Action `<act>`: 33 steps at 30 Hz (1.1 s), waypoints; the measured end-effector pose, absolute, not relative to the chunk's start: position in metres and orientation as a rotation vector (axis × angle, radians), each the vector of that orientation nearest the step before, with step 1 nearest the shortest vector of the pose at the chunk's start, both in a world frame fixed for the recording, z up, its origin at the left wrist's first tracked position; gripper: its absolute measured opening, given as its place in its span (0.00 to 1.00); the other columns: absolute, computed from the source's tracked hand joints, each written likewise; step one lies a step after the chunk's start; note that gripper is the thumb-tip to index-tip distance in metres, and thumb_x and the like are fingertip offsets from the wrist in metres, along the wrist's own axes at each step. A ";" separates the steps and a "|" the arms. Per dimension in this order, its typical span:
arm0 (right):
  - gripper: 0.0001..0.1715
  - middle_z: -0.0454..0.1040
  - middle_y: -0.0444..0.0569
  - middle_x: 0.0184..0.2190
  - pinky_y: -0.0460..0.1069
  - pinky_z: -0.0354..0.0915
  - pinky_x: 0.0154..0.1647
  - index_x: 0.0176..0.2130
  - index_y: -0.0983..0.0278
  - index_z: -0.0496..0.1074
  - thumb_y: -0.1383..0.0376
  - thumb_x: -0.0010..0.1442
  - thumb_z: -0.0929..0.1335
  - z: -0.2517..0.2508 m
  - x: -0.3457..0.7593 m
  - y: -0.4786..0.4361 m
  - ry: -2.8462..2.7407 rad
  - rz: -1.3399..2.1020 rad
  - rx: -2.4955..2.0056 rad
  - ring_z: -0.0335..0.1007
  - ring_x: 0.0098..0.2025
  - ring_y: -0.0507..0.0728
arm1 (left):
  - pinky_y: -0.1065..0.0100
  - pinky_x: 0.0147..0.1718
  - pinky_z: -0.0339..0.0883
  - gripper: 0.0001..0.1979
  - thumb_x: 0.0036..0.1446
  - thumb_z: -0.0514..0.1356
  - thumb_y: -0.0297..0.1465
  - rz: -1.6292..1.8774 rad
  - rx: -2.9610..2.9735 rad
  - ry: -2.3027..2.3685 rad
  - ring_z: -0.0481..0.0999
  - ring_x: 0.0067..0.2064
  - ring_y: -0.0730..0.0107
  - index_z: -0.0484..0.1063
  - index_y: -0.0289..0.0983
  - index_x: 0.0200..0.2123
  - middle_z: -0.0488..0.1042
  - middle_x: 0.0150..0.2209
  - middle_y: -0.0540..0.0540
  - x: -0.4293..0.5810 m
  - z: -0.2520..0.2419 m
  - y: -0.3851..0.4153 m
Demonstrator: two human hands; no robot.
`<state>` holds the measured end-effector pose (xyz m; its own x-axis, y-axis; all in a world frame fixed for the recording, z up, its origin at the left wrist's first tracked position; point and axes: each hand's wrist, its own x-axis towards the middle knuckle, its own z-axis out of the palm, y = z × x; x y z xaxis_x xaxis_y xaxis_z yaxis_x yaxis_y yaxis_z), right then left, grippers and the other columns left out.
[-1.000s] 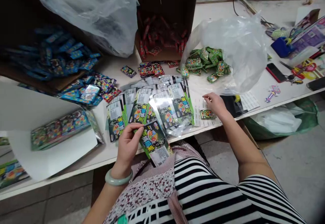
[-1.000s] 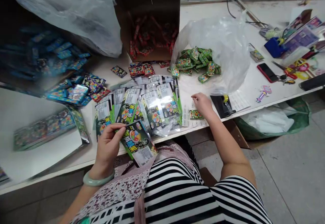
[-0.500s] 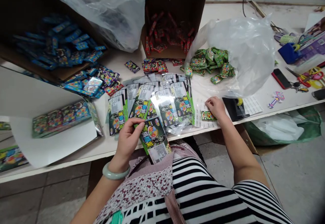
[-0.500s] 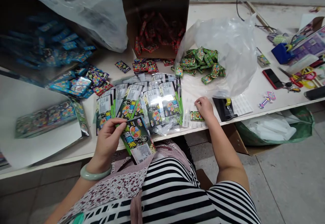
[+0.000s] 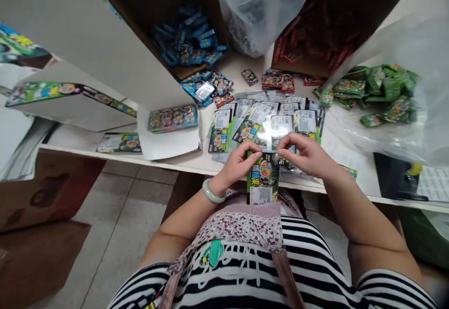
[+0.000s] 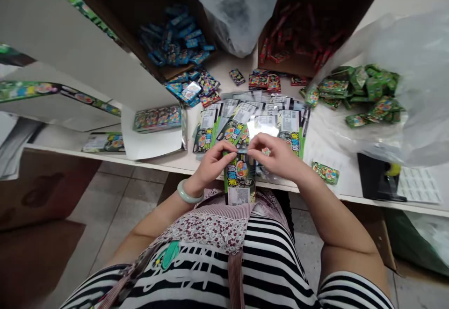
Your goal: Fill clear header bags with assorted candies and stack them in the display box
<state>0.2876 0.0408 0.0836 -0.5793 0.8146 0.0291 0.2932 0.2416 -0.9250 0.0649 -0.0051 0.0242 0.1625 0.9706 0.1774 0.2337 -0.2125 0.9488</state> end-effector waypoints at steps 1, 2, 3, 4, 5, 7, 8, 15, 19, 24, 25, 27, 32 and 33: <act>0.08 0.73 0.45 0.30 0.49 0.63 0.36 0.33 0.61 0.69 0.59 0.60 0.68 0.086 0.274 0.045 -2.055 1.349 -0.977 0.68 0.33 0.53 | 0.66 0.41 0.68 0.08 0.64 0.59 0.36 1.119 1.601 1.172 0.73 0.39 0.69 0.71 0.38 0.36 0.73 0.35 0.48 0.064 0.026 -0.007; 0.07 0.73 0.45 0.30 0.50 0.63 0.36 0.32 0.61 0.69 0.60 0.60 0.68 0.086 0.263 0.050 -2.101 1.372 -0.953 0.67 0.33 0.53 | 0.66 0.42 0.68 0.08 0.64 0.59 0.37 1.123 1.589 1.166 0.73 0.39 0.69 0.71 0.38 0.36 0.73 0.35 0.48 0.062 0.027 -0.008; 0.07 0.73 0.45 0.30 0.50 0.63 0.37 0.32 0.61 0.68 0.60 0.59 0.67 0.085 0.256 0.055 -2.140 1.391 -0.940 0.67 0.33 0.53 | 0.65 0.42 0.68 0.09 0.65 0.58 0.38 1.128 1.572 1.164 0.73 0.39 0.68 0.71 0.38 0.36 0.73 0.35 0.48 0.060 0.028 -0.009; 0.07 0.73 0.45 0.29 0.50 0.63 0.37 0.32 0.61 0.68 0.60 0.59 0.67 0.083 0.251 0.060 -2.170 1.406 -0.942 0.67 0.33 0.53 | 0.65 0.42 0.68 0.10 0.65 0.57 0.38 1.132 1.554 1.166 0.73 0.39 0.68 0.71 0.38 0.36 0.73 0.35 0.48 0.058 0.028 -0.010; 0.07 0.73 0.45 0.29 0.50 0.63 0.37 0.32 0.61 0.68 0.60 0.59 0.67 0.080 0.247 0.064 -2.193 1.419 -0.954 0.67 0.33 0.53 | 0.64 0.42 0.68 0.11 0.66 0.57 0.39 1.138 1.536 1.169 0.73 0.39 0.67 0.70 0.38 0.36 0.73 0.35 0.48 0.056 0.028 -0.010; 0.09 0.72 0.45 0.29 0.51 0.63 0.38 0.32 0.61 0.67 0.59 0.59 0.67 0.077 0.243 0.068 -2.215 1.429 -0.988 0.66 0.33 0.53 | 0.64 0.42 0.68 0.13 0.66 0.55 0.41 1.147 1.503 1.174 0.72 0.39 0.67 0.70 0.38 0.35 0.72 0.34 0.48 0.052 0.026 -0.010; 0.09 0.72 0.45 0.29 0.51 0.63 0.38 0.31 0.61 0.67 0.58 0.59 0.67 0.076 0.242 0.069 -2.220 1.430 -1.001 0.66 0.33 0.54 | 0.65 0.41 0.67 0.14 0.67 0.55 0.42 1.154 1.493 1.173 0.71 0.38 0.68 0.70 0.38 0.35 0.72 0.34 0.48 0.051 0.025 -0.010; 0.12 0.72 0.44 0.27 0.50 0.61 0.34 0.31 0.60 0.69 0.55 0.58 0.69 0.077 0.238 0.070 -2.240 1.469 -1.074 0.65 0.30 0.53 | 0.66 0.40 0.66 0.12 0.59 0.65 0.40 1.247 1.479 1.166 0.70 0.37 0.70 0.69 0.38 0.35 0.71 0.33 0.49 0.057 0.017 -0.008; 0.14 0.72 0.42 0.26 0.48 0.61 0.31 0.32 0.60 0.70 0.55 0.51 0.73 0.066 0.238 0.076 -2.066 1.633 -1.139 0.64 0.28 0.52 | 0.66 0.42 0.67 0.11 0.57 0.66 0.34 1.318 1.459 1.221 0.71 0.38 0.71 0.67 0.39 0.37 0.70 0.35 0.49 0.062 0.013 -0.010; 0.19 0.69 0.41 0.22 0.47 0.62 0.25 0.28 0.62 0.70 0.55 0.42 0.76 0.054 0.235 0.081 -1.613 2.338 -1.281 0.65 0.24 0.51 | 0.60 0.49 0.72 0.23 0.56 0.68 0.40 1.215 1.313 1.048 0.75 0.48 0.63 0.67 0.39 0.51 0.74 0.47 0.42 0.064 0.001 -0.029; 0.19 0.69 0.41 0.22 0.47 0.63 0.25 0.27 0.62 0.70 0.55 0.41 0.77 0.055 0.235 0.080 -1.537 2.406 -1.307 0.66 0.24 0.51 | 0.59 0.49 0.73 0.25 0.56 0.67 0.43 1.149 1.278 0.991 0.76 0.49 0.62 0.67 0.39 0.52 0.75 0.47 0.41 0.062 0.001 -0.035; 0.18 0.71 0.43 0.23 0.47 0.65 0.25 0.27 0.62 0.72 0.57 0.39 0.78 0.057 0.238 0.078 -1.446 2.421 -1.305 0.67 0.24 0.51 | 0.57 0.47 0.76 0.25 0.58 0.65 0.49 1.070 1.242 0.913 0.79 0.47 0.60 0.70 0.38 0.51 0.77 0.45 0.41 0.050 0.008 -0.047; 0.20 0.77 0.48 0.33 0.49 0.70 0.30 0.33 0.57 0.77 0.51 0.42 0.79 0.053 0.264 0.080 -1.413 2.008 -1.257 0.74 0.33 0.56 | 0.56 0.50 0.76 0.25 0.59 0.62 0.51 1.422 1.427 1.346 0.79 0.49 0.59 0.70 0.40 0.50 0.78 0.47 0.42 -0.033 0.055 -0.055; 0.20 0.77 0.49 0.34 0.50 0.71 0.31 0.33 0.56 0.77 0.50 0.43 0.78 0.049 0.269 0.082 -1.405 1.916 -1.266 0.74 0.35 0.57 | 0.56 0.52 0.75 0.24 0.61 0.62 0.50 1.544 1.486 1.508 0.78 0.50 0.59 0.69 0.41 0.52 0.77 0.49 0.43 -0.055 0.063 -0.050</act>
